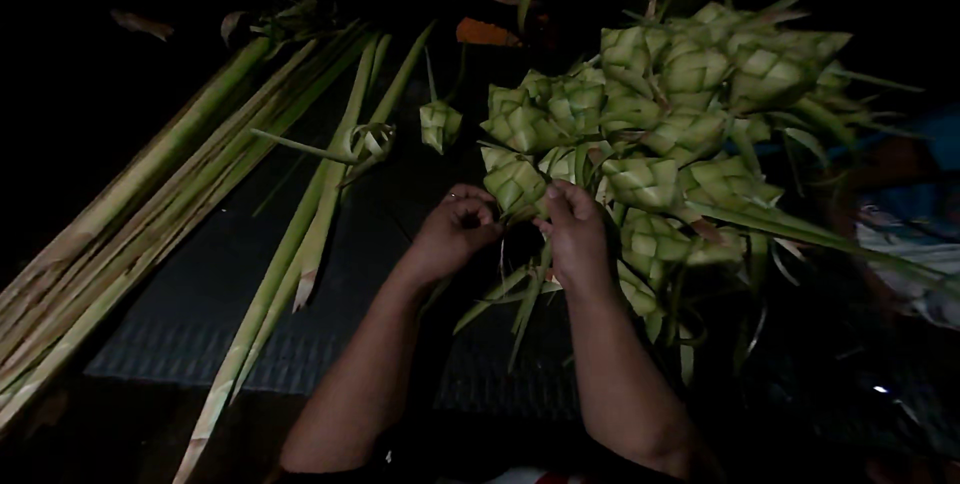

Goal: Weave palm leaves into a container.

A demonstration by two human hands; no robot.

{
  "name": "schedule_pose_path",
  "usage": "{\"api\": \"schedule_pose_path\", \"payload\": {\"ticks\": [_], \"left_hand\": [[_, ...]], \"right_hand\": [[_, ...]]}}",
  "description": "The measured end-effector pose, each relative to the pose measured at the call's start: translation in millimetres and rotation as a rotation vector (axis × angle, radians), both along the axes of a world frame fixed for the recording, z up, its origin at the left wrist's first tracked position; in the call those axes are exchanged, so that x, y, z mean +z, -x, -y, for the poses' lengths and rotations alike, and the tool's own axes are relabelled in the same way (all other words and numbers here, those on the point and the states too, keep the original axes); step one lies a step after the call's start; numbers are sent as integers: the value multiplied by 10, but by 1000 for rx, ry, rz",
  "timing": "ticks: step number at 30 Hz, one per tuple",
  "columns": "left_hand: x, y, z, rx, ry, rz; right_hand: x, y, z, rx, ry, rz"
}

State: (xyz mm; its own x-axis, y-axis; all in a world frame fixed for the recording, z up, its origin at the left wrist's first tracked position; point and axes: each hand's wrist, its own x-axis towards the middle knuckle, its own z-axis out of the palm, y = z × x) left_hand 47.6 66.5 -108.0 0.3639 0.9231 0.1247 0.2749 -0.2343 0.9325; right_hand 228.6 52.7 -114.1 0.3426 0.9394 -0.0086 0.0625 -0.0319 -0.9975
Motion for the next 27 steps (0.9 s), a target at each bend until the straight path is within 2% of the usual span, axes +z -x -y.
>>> {"api": "schedule_pose_path", "payload": {"ticks": [4,6,10,14,19,24,27], "left_hand": [[-46,44,-76,58,50,49],[-57,67,-110,118,58,38],[3,32,-52,172,-57,-193],[24,-21,-25,169,-93,-348],[-13,37,-110,113,-25,-334],[14,22,-89,107,139,-262],[-6,-15,-79,91,168,-316]], "right_hand": [[63,45,50,27,10,338],[28,69,68,94,-65,491],[-71,92,55,234,-212,666],[-60,80,37,251,-148,725],[-82,50,-1,241,-135,732],[-87,66,-13,195,-122,742],[-94,66,-19,171,-102,730]]}}
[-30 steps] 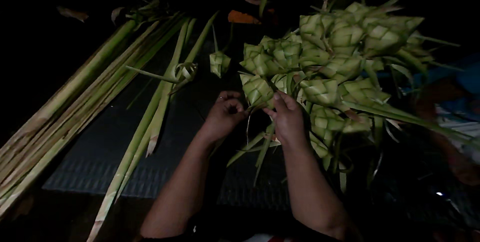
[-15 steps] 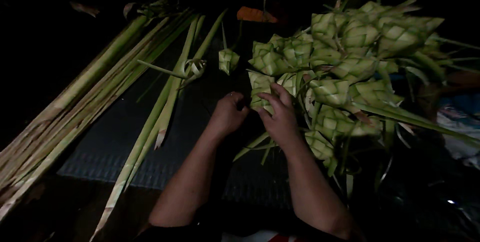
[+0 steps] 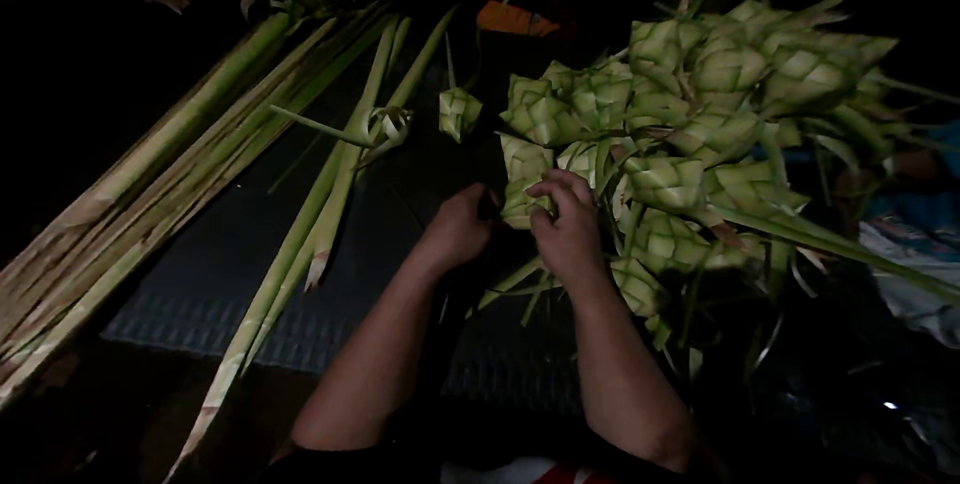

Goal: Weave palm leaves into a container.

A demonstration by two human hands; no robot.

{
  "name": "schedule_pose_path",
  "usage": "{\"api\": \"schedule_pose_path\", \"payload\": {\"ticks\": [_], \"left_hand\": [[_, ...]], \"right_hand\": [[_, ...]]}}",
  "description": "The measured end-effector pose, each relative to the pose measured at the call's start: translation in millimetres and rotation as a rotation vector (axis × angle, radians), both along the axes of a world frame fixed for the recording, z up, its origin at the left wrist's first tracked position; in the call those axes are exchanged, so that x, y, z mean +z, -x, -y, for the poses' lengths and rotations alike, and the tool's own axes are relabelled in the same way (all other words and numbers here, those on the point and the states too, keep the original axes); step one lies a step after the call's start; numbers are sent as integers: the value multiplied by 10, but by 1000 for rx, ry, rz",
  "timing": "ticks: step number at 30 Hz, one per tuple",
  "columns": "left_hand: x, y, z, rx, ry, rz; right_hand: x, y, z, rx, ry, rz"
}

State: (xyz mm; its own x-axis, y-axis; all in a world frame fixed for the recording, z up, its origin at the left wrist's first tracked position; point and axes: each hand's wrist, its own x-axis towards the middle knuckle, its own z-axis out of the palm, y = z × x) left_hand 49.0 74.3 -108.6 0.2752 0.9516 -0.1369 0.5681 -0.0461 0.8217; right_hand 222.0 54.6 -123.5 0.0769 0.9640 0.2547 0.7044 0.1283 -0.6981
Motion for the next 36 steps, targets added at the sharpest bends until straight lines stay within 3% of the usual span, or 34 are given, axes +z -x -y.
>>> {"api": "schedule_pose_path", "payload": {"ticks": [5,13,25,36], "left_hand": [[2,-40,-8,22,-28,-77],[-46,-23,-10,23,-172,-121],[-153,-56,-47,202,150,282],[-135,-105,-30,253,333,381]], "right_hand": [[33,15,14,-24,62,-47],[-33,7,3,-38,-27,-8],[-66,21,-27,-99,-66,53],[-40,13,-26,-4,-36,55]]}}
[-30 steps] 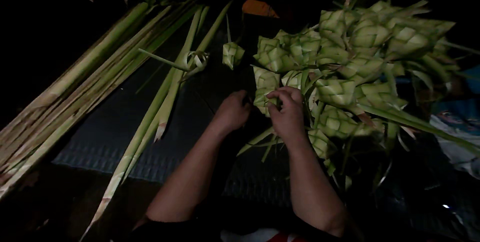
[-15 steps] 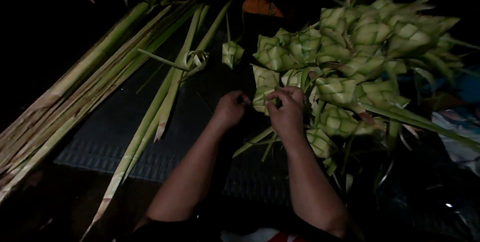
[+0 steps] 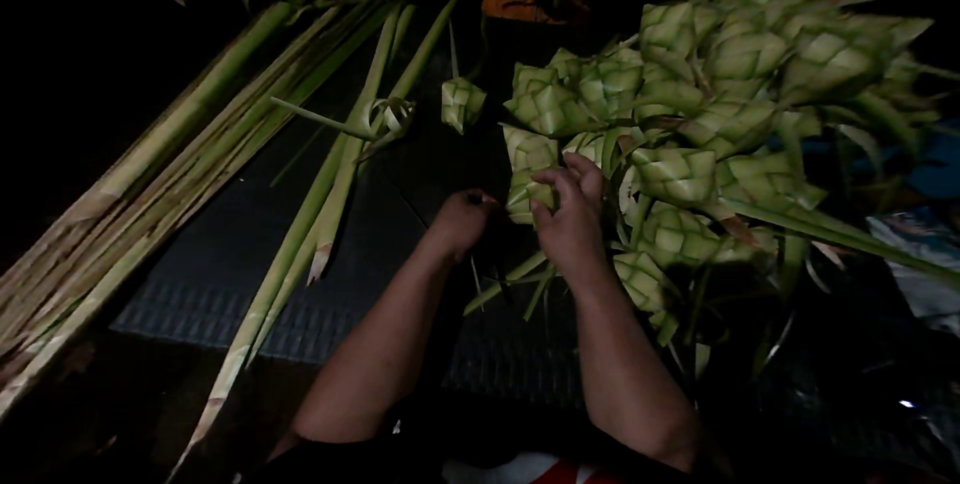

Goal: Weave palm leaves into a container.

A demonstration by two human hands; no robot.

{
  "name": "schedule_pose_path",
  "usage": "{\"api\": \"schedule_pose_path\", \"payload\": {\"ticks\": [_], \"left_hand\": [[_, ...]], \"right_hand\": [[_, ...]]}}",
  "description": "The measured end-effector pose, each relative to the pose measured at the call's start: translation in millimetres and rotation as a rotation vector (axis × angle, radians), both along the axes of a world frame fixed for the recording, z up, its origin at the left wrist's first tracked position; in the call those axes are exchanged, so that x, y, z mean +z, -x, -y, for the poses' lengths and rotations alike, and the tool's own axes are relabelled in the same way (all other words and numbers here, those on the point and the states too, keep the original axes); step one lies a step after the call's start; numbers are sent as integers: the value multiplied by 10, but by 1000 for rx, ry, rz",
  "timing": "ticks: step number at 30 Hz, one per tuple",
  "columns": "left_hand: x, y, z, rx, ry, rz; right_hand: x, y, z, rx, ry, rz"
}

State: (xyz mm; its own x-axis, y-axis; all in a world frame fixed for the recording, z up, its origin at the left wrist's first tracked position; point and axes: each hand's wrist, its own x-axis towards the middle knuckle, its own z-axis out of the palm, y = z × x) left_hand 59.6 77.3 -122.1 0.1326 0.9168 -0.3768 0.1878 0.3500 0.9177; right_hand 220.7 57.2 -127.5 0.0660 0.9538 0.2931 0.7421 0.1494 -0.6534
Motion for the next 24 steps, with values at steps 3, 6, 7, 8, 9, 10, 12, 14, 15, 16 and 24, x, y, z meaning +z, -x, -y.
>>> {"api": "schedule_pose_path", "payload": {"ticks": [3,6,7,8,9,10,12,14,15,16,24], "left_hand": [[-17,9,0,-26,-51,-47],[-4,39,-6,-96,-255,-304],[25,43,3,-119,-333,-404],[56,40,22,-125,-379,-474],[84,32,43,-118,-401,-518],[113,25,63,-106,-404,-540],[163,24,99,-86,-382,-514],[186,44,111,-59,-336,-435],[188,57,104,-42,-299,-389],[173,73,93,-24,-265,-337],[125,175,68,84,-92,-119]], "right_hand": [[-53,-38,-30,161,-113,102],[-74,-58,-50,202,-52,140],[-65,-52,-47,186,-30,146],[-47,-42,-37,166,-11,145],[-25,-33,-26,149,-1,139],[-3,-28,-17,137,7,129],[15,-29,-3,125,1,110],[20,-22,8,121,-13,103],[23,-17,17,118,-16,103],[25,-13,23,114,-13,105],[6,-9,18,122,-2,101]]}}
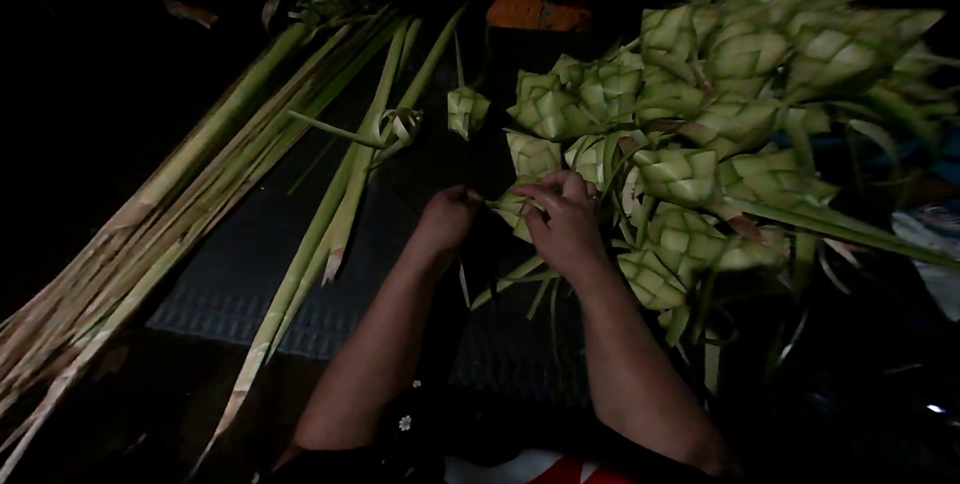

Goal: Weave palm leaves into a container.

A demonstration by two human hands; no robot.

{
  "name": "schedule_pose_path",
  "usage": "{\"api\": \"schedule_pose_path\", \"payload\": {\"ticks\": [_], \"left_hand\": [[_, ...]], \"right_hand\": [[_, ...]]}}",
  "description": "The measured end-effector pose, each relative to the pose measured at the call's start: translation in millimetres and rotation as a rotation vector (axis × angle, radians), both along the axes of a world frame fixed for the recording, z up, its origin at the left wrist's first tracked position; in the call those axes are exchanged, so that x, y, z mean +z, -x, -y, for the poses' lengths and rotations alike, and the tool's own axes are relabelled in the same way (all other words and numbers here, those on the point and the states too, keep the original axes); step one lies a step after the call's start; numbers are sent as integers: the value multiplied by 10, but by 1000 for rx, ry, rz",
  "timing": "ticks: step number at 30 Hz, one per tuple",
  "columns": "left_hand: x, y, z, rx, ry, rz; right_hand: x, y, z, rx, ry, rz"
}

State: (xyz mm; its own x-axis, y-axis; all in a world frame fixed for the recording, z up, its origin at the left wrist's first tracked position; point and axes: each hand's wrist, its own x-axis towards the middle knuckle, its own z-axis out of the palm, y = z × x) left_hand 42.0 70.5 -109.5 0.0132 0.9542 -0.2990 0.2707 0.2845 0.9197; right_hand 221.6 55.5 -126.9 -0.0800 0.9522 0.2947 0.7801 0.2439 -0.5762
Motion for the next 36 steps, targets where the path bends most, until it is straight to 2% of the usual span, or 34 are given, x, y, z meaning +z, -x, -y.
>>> {"api": "schedule_pose_path", "payload": {"ticks": [5,10,12,17,20,24,29,32,36], "left_hand": [[9,22,-14,-61,-112,-164],[9,51,-12,-34,-41,-50],[16,68,-34,-83,-64,-148],[133,50,-67,-346,-365,-625],[140,-71,-51,-367,-463,-811],[-19,-140,-56,-356,-735,-791],[-208,-76,-124,-352,-953,-746],[-193,-91,-110,-342,-827,-679],[-51,-105,-132,-337,-450,-502]], "right_hand": [[6,-37,-6,25,35,-30],[6,-53,-3,39,56,-47],[28,-54,-3,33,76,-68],[25,-64,-3,31,65,-80],[11,-66,-8,31,59,-82],[44,-72,-11,23,113,-102],[42,-72,-11,-4,108,-92],[42,-66,-10,-21,117,-105],[24,-76,-19,-10,98,-93]]}}
